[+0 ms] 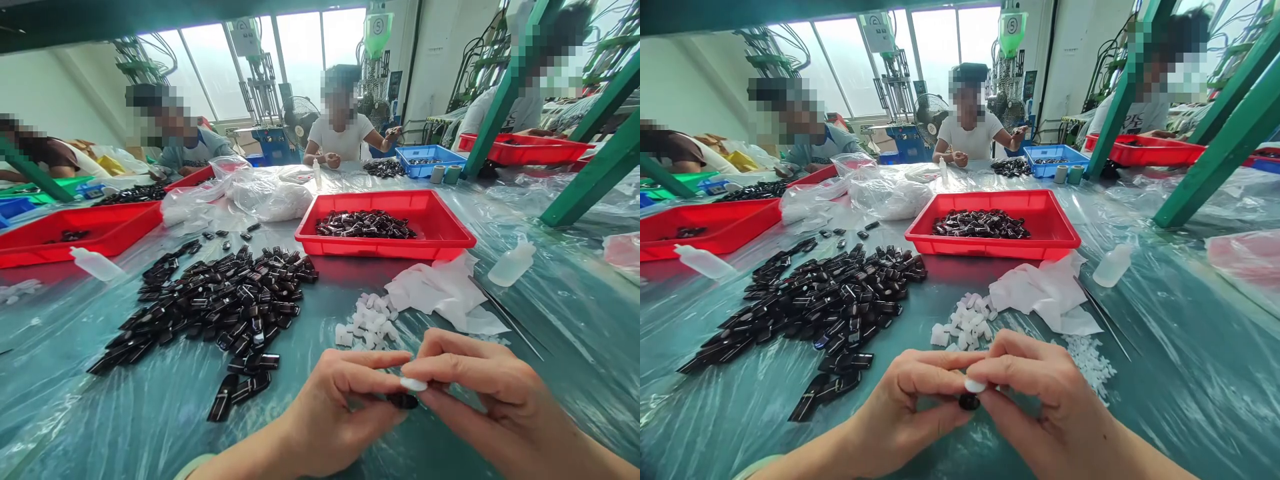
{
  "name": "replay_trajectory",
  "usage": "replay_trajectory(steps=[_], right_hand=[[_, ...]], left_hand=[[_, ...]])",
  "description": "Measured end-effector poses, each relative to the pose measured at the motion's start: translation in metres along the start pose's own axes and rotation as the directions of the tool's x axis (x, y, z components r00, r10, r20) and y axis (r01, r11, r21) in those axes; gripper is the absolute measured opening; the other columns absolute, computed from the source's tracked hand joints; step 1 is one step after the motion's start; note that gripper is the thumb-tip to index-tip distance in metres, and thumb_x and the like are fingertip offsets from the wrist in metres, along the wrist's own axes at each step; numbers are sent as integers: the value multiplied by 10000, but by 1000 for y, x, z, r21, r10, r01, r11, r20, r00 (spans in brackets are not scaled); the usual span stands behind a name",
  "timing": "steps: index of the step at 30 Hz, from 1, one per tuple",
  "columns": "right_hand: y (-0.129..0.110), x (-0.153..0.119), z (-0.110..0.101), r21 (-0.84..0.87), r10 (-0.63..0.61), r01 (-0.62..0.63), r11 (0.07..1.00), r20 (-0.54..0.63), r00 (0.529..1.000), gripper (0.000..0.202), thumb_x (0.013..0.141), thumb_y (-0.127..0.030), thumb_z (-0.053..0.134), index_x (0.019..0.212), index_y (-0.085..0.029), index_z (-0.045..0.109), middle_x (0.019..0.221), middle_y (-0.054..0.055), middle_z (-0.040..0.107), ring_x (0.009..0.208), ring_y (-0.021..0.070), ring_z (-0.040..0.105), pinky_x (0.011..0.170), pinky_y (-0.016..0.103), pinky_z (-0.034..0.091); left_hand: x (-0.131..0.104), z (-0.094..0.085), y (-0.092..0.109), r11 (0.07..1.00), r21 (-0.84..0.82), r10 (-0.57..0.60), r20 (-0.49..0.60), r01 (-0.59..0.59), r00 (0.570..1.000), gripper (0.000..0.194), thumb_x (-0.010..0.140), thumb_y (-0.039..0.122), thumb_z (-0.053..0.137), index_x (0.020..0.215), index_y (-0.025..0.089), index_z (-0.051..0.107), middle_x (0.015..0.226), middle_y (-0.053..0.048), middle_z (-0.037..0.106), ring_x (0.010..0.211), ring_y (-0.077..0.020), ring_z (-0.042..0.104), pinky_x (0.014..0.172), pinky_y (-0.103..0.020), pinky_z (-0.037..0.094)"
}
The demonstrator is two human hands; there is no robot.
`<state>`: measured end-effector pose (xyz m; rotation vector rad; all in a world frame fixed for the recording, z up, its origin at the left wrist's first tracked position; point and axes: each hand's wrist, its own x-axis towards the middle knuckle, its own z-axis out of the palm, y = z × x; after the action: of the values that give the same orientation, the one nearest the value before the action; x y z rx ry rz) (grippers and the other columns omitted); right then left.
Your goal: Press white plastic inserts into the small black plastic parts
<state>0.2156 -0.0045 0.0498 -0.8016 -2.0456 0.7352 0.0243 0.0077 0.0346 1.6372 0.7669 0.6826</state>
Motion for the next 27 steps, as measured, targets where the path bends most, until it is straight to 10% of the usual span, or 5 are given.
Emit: replay_trajectory(steps=[15,27], right_hand=[[-1,-1,6,-3,247,-247,969,86,965,201,831,-162,436,786,-152,632,613,15,484,546,105,440,478,222,347],[3,-3,8,-55,198,-194,980,99,975,171,811,-114,462,888,-202,587,663,-7,513,582,98,473,515,206,378]], left_hand=[[5,0,1,999,7,32,23,-32,999,278,749,107,560,974,202,694,984,-71,663,805,-183,610,640,-208,454],[5,1,-3,998,-55,10,7,-10,1000,222,735,102,574,901,158,711,891,-66,669,800,-177,592,668,-213,445]])
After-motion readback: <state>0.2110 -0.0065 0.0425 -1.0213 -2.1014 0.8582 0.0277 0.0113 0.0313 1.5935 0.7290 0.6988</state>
